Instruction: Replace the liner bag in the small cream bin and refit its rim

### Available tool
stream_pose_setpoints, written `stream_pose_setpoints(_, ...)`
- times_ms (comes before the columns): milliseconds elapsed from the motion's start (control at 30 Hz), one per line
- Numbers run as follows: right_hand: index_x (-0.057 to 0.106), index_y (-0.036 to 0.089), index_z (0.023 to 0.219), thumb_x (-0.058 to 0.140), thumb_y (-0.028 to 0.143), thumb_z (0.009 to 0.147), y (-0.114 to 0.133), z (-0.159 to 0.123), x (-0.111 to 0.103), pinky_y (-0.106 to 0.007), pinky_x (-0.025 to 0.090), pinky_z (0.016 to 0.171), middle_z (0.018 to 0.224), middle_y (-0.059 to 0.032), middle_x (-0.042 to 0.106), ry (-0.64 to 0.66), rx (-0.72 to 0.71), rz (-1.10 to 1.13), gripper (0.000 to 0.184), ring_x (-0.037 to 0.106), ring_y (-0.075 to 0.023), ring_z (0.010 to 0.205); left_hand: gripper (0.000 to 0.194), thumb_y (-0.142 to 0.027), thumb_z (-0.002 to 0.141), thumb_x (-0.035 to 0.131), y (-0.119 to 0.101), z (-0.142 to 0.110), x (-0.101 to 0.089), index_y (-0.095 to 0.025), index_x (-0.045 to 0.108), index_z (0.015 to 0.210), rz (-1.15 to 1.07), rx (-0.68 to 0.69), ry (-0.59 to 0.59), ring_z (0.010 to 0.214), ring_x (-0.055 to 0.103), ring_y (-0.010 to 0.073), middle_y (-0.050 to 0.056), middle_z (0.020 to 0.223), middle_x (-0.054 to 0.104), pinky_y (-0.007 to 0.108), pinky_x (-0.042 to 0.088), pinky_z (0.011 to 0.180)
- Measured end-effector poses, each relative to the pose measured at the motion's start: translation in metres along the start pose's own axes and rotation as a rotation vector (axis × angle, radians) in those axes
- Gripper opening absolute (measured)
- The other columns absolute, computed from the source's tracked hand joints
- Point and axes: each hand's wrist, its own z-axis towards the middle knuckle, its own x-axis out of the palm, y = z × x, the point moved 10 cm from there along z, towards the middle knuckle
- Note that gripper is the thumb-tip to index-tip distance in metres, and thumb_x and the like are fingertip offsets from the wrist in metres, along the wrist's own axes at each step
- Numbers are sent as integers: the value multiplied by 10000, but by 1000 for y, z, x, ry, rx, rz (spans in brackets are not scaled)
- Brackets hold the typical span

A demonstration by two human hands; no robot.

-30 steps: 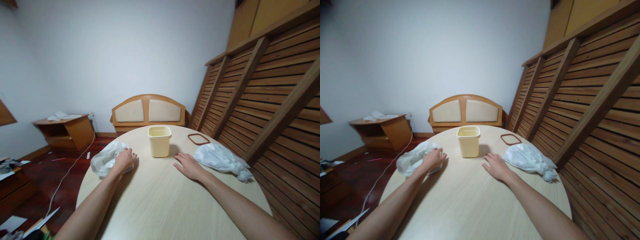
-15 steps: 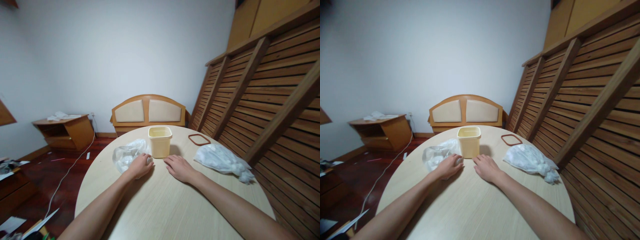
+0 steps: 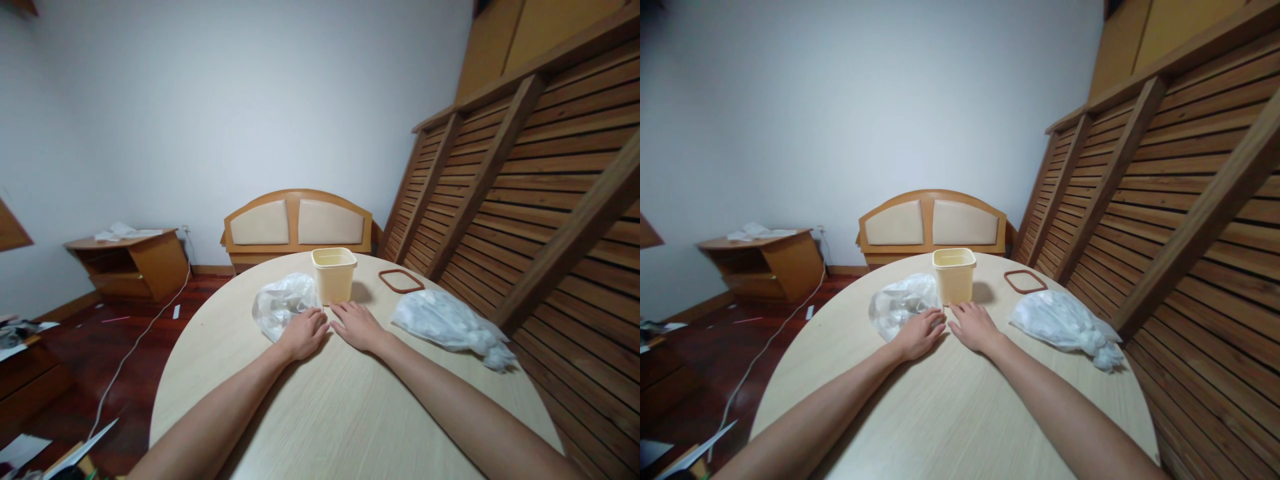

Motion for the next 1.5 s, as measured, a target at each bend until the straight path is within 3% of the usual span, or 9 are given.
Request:
stream_pose_setpoints(200, 531, 149, 1425, 439, 345, 1000, -13, 13, 0, -453, 401, 1015, 1374, -175, 603, 7, 44, 28, 477, 540, -324, 1230, 348, -371, 1027, 389, -32, -16, -4, -183, 663, 1134, -80, 53, 69, 1326, 555, 272, 147, 1408, 599, 428, 416, 1142)
stream_pose_setpoints(333, 623, 164, 1301, 452, 367, 1003, -12, 4, -6, -391, 420, 1007, 1335, -143, 649, 35, 16, 69, 399, 588, -286, 1207, 319, -338, 1026, 393, -46, -23, -30, -224, 627, 1211, -196, 138, 60, 1249, 615, 233, 81, 1390, 626, 390, 470, 1089)
stream_pose_setpoints(467, 572, 139, 1363, 429, 411, 1017, -13, -22, -16, -399, 429, 1015, 1354, -166, 641, 27, 8, 103, 463, 602, -297, 1226, 239, -226, 957, 488, -32, -25, -76, -213, 643, 1138, -46, 198, -114, 1166, 637, 243, 81, 1241, 697, 427, 488, 1042)
stream_pose_setpoints(567, 618, 150, 1307, 457, 403, 1006, -17, -40, -27, -409, 437, 1003, 1309, -154, 674, 2, 19, 138, 425, 629, -304, 1190, 237, -202, 918, 552, -9, -25, -92, -212, 655, 1131, 117, 162, -201, 1184, 610, 277, 97, 1263, 673, 467, 480, 1036)
stream_pose_setpoints(767, 713, 184, 1025, 556, 307, 949, 12, -50, -58, -335, 470, 873, 1037, -84, 746, -133, -113, 244, 214, 677, -225, 971, 426, -207, 938, 523, 37, -26, -73, -295, 583, 1350, 107, -62, -134, 1103, 671, 255, 69, 1347, 626, 378, 536, 945)
stream_pose_setpoints(1000, 709, 238, 1177, 686, 391, 867, 66, -60, -38, -394, 414, 1004, 1166, -67, 727, -26, -324, 197, 347, 643, -257, 1096, 234, -275, 895, 535, 52, -20, -67, -188, 723, 1004, -304, -170, -217, 956, 705, 222, 75, 1042, 758, 319, 553, 876)
stream_pose_setpoints(1167, 724, 244, 1161, 713, 457, 827, 53, -59, -32, -390, 424, 997, 1135, -66, 739, 59, -299, 171, 396, 658, -268, 1072, 265, -369, 908, 484, 54, -21, -79, -174, 663, 891, -315, -253, -316, 774, 687, 191, 55, 883, 737, 282, 551, 704)
stream_pose_setpoints(1300, 726, 244, 1163, 747, 530, 766, 35, -59, -37, -387, 439, 981, 1151, -79, 736, 83, -246, 147, 490, 654, -292, 1091, 202, -326, 895, 490, 63, -28, -93, -187, 635, 872, -244, -349, -398, 773, 668, 189, 47, 851, 721, 288, 521, 729)
stream_pose_setpoints(1500, 753, 218, 1034, 652, 347, 825, 0, -55, -40, -315, 478, 867, 1070, -81, 757, 80, -132, 153, 266, 692, -258, 988, 153, -220, 848, 514, 83, -37, -97, -191, 646, 920, -132, -484, -392, 817, 682, 228, 69, 881, 727, 339, 520, 771)
